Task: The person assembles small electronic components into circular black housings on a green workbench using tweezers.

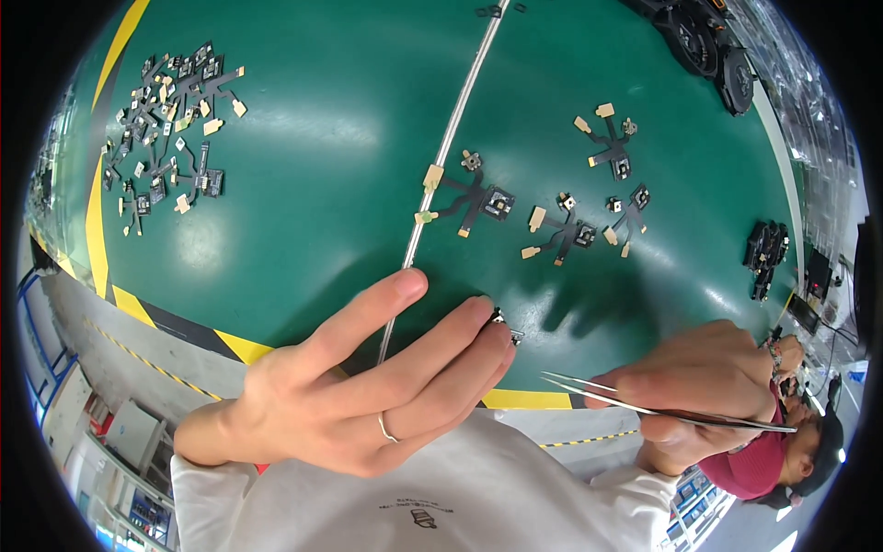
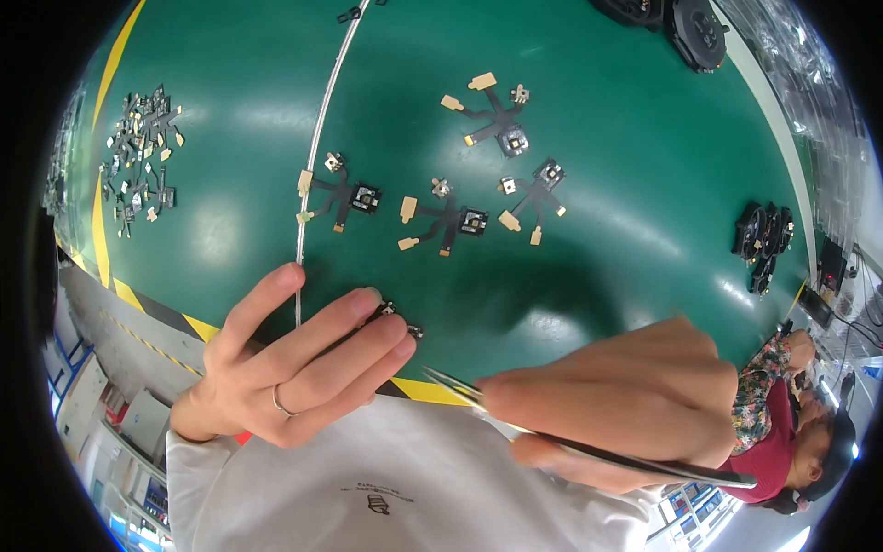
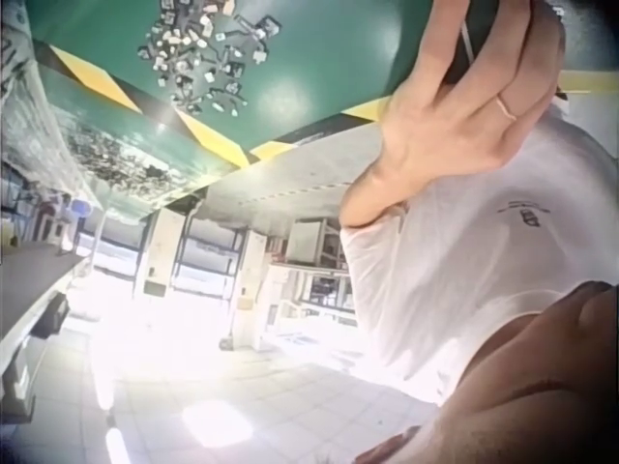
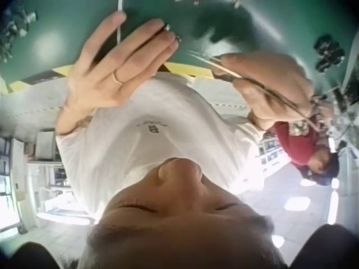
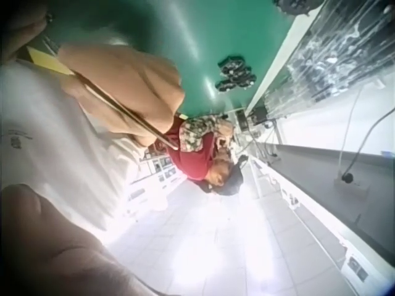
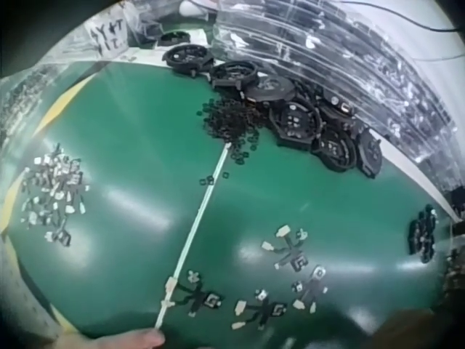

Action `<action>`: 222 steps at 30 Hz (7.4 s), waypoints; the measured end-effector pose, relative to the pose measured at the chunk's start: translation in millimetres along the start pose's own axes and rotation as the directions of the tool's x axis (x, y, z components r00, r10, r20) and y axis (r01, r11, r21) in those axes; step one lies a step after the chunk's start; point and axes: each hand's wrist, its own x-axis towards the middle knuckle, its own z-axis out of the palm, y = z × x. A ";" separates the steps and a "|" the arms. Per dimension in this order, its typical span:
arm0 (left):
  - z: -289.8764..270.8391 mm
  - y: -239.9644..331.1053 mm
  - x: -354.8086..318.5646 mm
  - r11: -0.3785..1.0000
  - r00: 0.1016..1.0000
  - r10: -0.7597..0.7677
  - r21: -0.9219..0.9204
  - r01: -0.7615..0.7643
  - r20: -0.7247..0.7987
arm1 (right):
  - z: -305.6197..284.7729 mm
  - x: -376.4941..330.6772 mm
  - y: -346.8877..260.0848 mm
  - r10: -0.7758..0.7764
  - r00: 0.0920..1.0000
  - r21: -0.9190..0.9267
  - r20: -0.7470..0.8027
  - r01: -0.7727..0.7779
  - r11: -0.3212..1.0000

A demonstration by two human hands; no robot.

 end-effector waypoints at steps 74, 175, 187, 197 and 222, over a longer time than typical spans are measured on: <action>-1.1 -5.8 4.4 0.975 0.993 -0.110 -0.199 0.098 -0.047 | 19.2 2.5 39.5 -0.179 0.984 0.043 -0.005 0.179 0.983; 2.4 -2.5 3.2 0.974 0.984 -0.118 -0.210 0.089 -0.130 | 55.5 -49.5 3.6 0.146 0.767 0.031 -0.624 -0.162 0.986; -1.9 -1.3 6.8 0.968 0.992 -0.113 -0.230 0.097 -0.060 | 13.1 -65.6 8.6 0.042 0.916 -0.156 -0.399 -0.113 0.981; -0.7 0.2 6.8 0.974 0.992 -0.110 -0.204 0.097 -0.054 | 12.2 -53.1 -6.7 0.111 0.939 -0.294 -0.325 -0.212 0.932; -0.8 0.9 6.7 0.974 0.991 -0.111 -0.206 0.093 -0.073 | -0.7 -55.1 26.8 0.034 0.994 0.015 -0.100 -0.033 0.999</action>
